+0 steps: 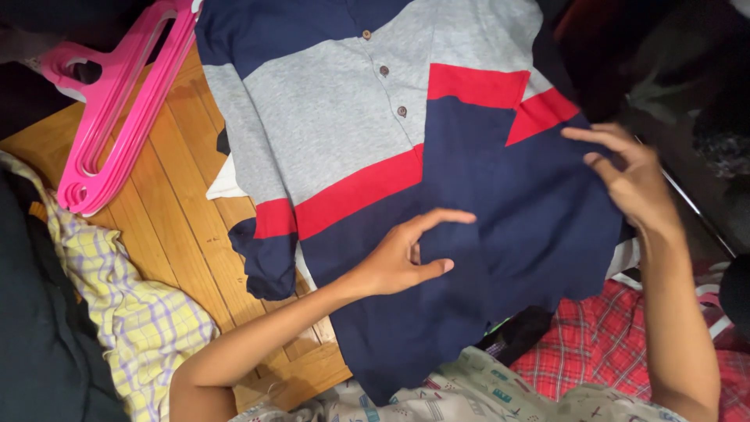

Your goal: The person buttons a color-blocked polo shirt laid out on their lap, then folds the sleeves and body of the shirt. The folded garment is placed on a wooden surface next to a pink hanger.

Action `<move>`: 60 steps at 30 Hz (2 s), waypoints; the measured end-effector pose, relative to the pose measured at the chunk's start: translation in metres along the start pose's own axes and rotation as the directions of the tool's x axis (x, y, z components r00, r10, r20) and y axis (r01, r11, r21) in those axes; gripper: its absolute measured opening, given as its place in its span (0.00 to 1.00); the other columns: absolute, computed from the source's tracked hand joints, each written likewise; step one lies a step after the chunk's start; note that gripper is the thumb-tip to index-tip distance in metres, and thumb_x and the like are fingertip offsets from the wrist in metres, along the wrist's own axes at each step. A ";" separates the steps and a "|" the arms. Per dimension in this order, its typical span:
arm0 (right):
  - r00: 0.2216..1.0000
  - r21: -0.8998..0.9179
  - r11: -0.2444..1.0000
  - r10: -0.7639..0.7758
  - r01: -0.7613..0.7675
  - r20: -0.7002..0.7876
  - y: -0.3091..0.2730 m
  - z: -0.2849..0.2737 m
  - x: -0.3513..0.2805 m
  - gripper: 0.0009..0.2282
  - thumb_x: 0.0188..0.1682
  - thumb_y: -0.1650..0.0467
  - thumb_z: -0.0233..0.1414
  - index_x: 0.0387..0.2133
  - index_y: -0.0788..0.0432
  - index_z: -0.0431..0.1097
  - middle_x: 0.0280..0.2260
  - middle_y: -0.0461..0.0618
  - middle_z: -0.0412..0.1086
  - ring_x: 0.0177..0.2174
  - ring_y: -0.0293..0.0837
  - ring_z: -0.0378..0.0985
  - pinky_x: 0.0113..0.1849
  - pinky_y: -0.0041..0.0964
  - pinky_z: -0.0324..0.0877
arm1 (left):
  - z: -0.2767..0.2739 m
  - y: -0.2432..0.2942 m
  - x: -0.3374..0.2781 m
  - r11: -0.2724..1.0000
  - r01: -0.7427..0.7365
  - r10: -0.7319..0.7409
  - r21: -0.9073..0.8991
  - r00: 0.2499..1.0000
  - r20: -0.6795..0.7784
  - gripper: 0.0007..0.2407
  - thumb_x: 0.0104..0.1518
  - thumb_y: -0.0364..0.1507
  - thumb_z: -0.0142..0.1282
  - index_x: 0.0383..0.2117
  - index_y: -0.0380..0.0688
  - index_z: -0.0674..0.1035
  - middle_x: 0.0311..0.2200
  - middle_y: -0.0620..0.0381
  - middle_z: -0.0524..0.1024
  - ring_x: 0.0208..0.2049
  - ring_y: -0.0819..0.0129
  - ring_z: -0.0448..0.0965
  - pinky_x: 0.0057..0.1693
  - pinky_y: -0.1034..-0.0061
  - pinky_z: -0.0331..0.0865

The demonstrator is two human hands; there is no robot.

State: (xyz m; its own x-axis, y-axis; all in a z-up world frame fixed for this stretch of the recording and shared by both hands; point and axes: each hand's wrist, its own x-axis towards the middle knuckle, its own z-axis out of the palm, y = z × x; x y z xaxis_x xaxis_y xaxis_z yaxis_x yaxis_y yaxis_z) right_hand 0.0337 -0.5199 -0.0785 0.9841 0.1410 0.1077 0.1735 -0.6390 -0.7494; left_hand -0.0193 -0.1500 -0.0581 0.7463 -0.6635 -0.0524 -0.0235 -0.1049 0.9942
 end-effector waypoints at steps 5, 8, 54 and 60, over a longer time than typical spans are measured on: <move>0.977 0.161 0.985 0.086 -0.055 -0.194 -0.021 -0.019 -0.007 0.17 0.57 0.80 0.45 0.59 0.60 0.68 0.60 0.53 0.68 0.59 0.40 0.68 0.63 0.30 0.59 | -0.007 0.031 -0.001 0.986 -0.021 0.037 -0.166 0.995 0.094 0.22 0.61 0.22 0.54 0.63 0.52 0.69 0.67 0.63 0.67 0.14 0.88 0.49 0.21 0.91 0.43; 0.992 0.087 0.995 0.051 -0.041 -0.116 -0.010 -0.018 -0.003 0.17 0.57 0.80 0.46 0.59 0.60 0.68 0.60 0.54 0.68 0.60 0.44 0.66 0.65 0.35 0.55 | -0.008 0.009 0.001 0.994 0.006 0.005 -0.110 0.994 0.106 0.23 0.61 0.26 0.56 0.63 0.56 0.67 0.67 0.62 0.66 0.13 0.86 0.53 0.22 0.90 0.50; 0.907 -0.176 0.896 -0.375 0.408 0.190 -0.138 0.084 -0.003 0.15 0.57 0.72 0.48 0.56 0.65 0.64 0.57 0.61 0.61 0.63 0.57 0.60 0.64 0.53 0.54 | -0.072 -0.048 -0.157 0.487 0.493 0.236 0.721 0.721 -0.652 0.30 0.52 0.36 0.60 0.60 0.37 0.64 0.60 0.41 0.64 0.60 0.44 0.65 0.60 0.55 0.60; 0.923 -0.167 0.925 -0.295 0.341 0.246 -0.149 0.103 0.003 0.18 0.51 0.72 0.54 0.56 0.61 0.66 0.56 0.61 0.62 0.64 0.66 0.59 0.60 0.62 0.57 | -0.080 -0.046 -0.165 0.472 0.596 0.137 0.650 0.679 -0.721 0.38 0.47 0.40 0.70 0.63 0.35 0.65 0.46 0.41 0.72 0.46 0.47 0.70 0.51 0.59 0.57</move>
State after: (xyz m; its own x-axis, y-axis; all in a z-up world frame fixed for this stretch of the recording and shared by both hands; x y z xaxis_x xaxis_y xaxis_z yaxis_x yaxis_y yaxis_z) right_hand 0.0073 -0.3457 -0.0337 0.8482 0.5048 0.1602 0.5018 -0.6693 -0.5479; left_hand -0.0878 0.0233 -0.0878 0.9833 0.0694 0.1681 0.0010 -0.9264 0.3766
